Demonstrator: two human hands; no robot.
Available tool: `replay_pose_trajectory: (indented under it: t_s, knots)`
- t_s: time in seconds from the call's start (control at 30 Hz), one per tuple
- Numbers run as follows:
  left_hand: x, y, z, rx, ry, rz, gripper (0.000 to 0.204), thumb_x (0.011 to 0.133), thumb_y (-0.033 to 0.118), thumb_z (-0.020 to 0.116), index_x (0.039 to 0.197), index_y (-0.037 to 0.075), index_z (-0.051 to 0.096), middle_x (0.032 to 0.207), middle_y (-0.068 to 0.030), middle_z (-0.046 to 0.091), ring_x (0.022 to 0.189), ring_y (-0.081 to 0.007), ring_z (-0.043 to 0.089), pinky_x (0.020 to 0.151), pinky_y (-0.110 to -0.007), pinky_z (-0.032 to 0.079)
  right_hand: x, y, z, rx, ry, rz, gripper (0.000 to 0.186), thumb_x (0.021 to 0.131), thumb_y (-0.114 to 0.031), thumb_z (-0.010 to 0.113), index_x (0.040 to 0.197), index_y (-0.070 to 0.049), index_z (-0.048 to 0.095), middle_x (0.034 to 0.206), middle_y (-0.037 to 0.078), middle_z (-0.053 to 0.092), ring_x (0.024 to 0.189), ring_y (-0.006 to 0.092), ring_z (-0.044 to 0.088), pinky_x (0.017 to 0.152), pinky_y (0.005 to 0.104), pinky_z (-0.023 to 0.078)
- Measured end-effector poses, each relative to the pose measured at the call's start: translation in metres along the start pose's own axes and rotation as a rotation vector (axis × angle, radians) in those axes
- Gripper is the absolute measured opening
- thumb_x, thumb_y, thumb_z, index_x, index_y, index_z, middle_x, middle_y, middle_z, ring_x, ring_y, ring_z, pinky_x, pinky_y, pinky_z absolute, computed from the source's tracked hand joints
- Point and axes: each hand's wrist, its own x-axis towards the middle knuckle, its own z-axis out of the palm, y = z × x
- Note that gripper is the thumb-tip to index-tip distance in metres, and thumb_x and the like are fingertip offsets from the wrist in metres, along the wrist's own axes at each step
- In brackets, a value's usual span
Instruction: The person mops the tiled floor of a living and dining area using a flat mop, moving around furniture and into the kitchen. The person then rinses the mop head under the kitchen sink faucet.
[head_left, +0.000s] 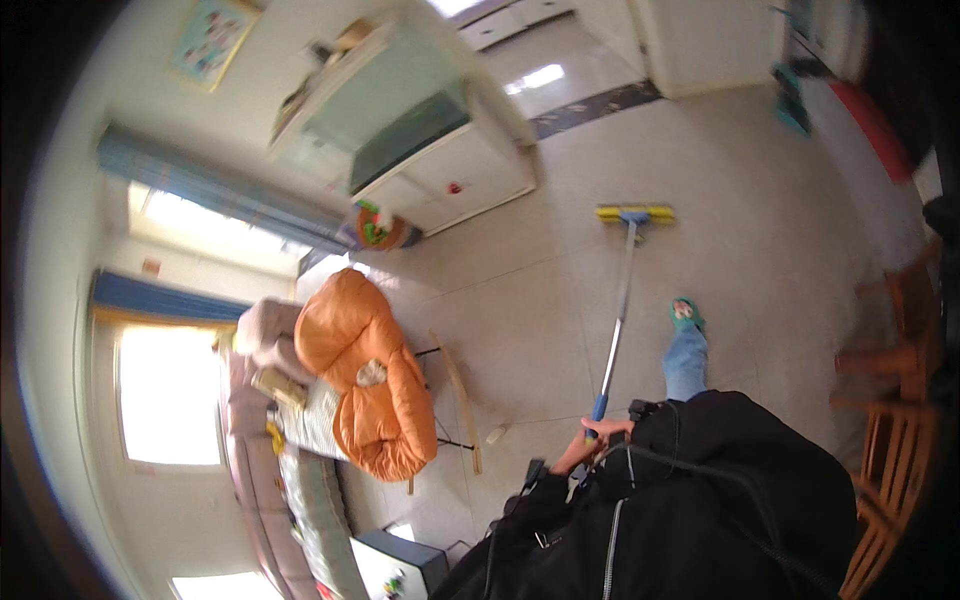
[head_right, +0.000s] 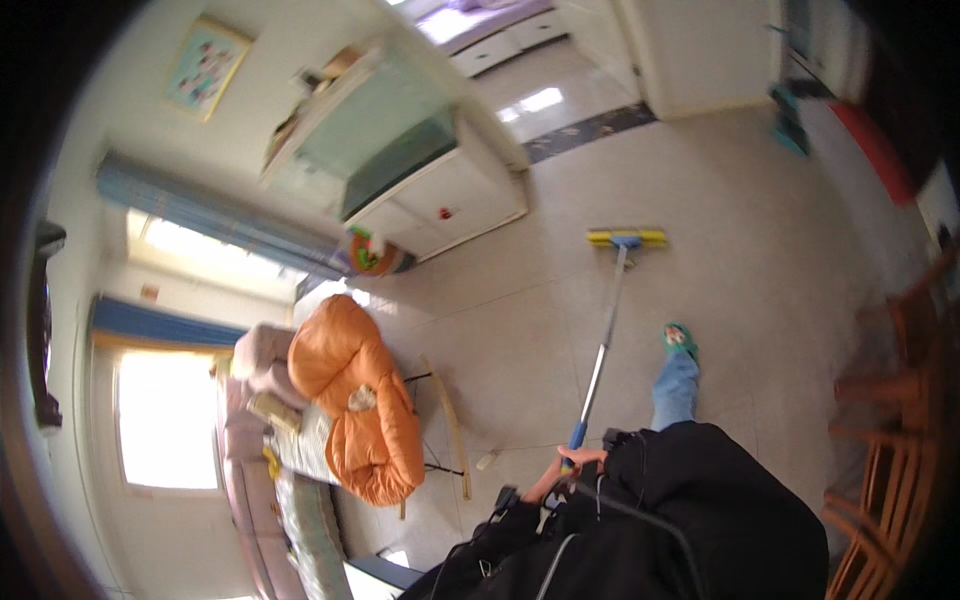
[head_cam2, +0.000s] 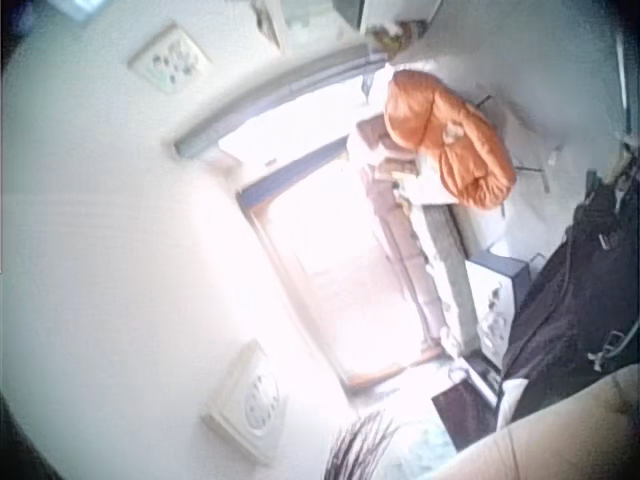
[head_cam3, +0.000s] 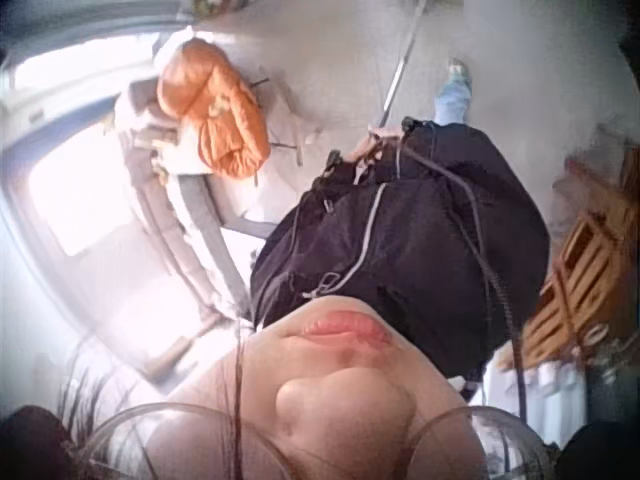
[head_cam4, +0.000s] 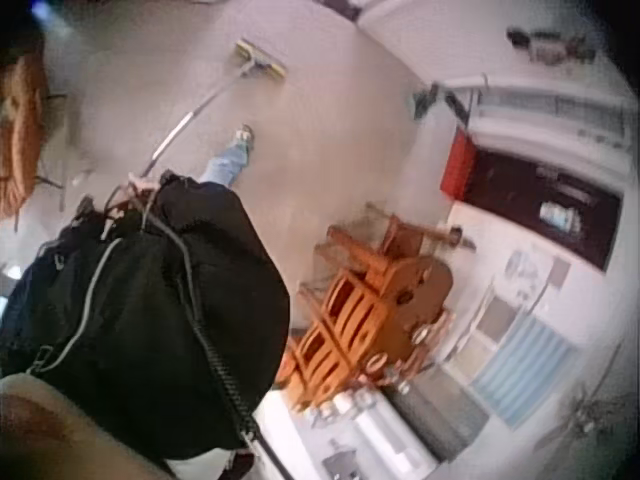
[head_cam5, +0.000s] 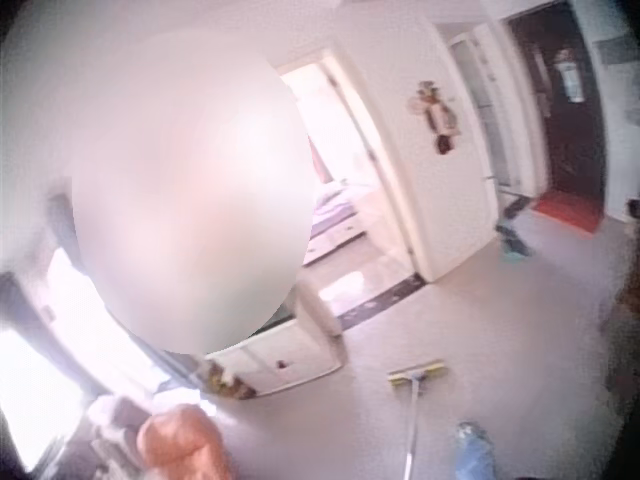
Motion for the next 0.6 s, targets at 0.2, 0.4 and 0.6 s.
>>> replay_pose_trajectory:
  t_s: [0.2,0.4,0.6]
  knots:
    - [-0.079,-0.035,-0.004,-0.294,0.170,-0.310,0.043,0.072,0.032,0.060,0.101,0.003,0.048,0.087,-0.0109,0.057,0.077,-0.0160,0.055,0.057,-0.030,0.044,-0.005,-0.026,0.015,0.412,-0.340,0.175,0.047,0.083,-0.041,0.046,0.099,0.003,0.048,0.102,0.018,0.054,0.095,0.0263,0.053,0.084,0.0367,0.044]
    - [0.030,-0.012,0.040,-0.206,0.420,0.078,0.035,0.066,0.035,0.059,0.076,0.001,0.059,0.072,-0.0158,0.060,0.068,-0.0280,0.059,0.060,-0.036,0.043,-0.030,-0.059,-0.069,0.199,0.212,0.142,0.045,0.080,-0.051,0.046,0.085,-0.007,0.054,0.070,0.008,0.057,0.061,0.0185,0.057,0.058,0.0322,0.048]
    - [0.244,0.179,0.010,-0.019,0.336,-0.004,0.036,0.066,0.034,0.058,0.067,-0.002,0.058,0.056,-0.0151,0.056,0.052,-0.0264,0.058,0.046,-0.035,0.045,-0.115,-0.163,-0.205,0.365,0.594,-0.200,0.028,0.081,-0.040,0.051,0.096,-0.016,0.049,0.088,0.001,0.047,0.076,0.0117,0.047,0.062,0.0335,0.047]
